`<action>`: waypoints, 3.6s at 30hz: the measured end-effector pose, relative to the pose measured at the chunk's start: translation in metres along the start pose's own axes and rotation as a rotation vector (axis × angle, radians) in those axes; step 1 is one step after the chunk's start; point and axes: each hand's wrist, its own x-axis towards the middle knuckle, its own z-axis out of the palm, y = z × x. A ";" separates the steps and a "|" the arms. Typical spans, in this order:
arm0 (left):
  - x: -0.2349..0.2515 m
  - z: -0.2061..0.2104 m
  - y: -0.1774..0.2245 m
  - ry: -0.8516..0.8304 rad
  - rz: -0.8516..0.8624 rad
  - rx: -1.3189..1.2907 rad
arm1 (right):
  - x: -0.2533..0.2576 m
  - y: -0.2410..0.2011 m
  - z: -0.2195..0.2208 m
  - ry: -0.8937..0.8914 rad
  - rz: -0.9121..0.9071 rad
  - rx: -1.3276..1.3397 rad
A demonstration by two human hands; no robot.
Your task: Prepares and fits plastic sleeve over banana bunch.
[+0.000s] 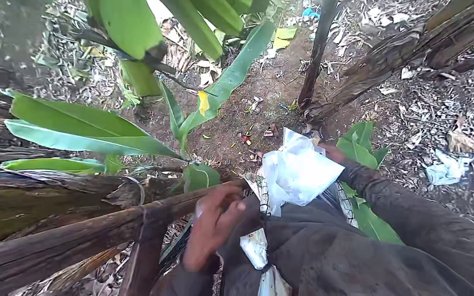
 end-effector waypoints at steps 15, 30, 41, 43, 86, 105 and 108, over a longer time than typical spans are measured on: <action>0.087 -0.011 -0.050 0.380 -0.209 -0.646 | -0.002 -0.064 0.049 0.085 -0.079 0.156; 0.091 -0.012 -0.061 0.521 0.130 -0.457 | -0.014 -0.042 -0.016 0.038 0.094 0.021; 0.079 0.015 -0.056 0.259 0.232 -0.233 | 0.030 -0.225 0.013 0.114 -0.335 0.208; 0.071 0.012 -0.066 0.417 0.188 -0.263 | 0.040 -0.218 -0.009 0.111 -0.249 0.321; 0.116 0.028 -0.029 0.510 0.341 0.244 | -0.036 -0.239 -0.021 0.265 -0.332 0.750; 0.109 0.044 0.004 -0.033 0.099 0.349 | -0.060 -0.235 -0.149 0.322 -0.494 -0.225; 0.133 0.019 0.060 0.264 0.392 0.230 | -0.070 -0.265 -0.137 0.209 -0.668 -0.350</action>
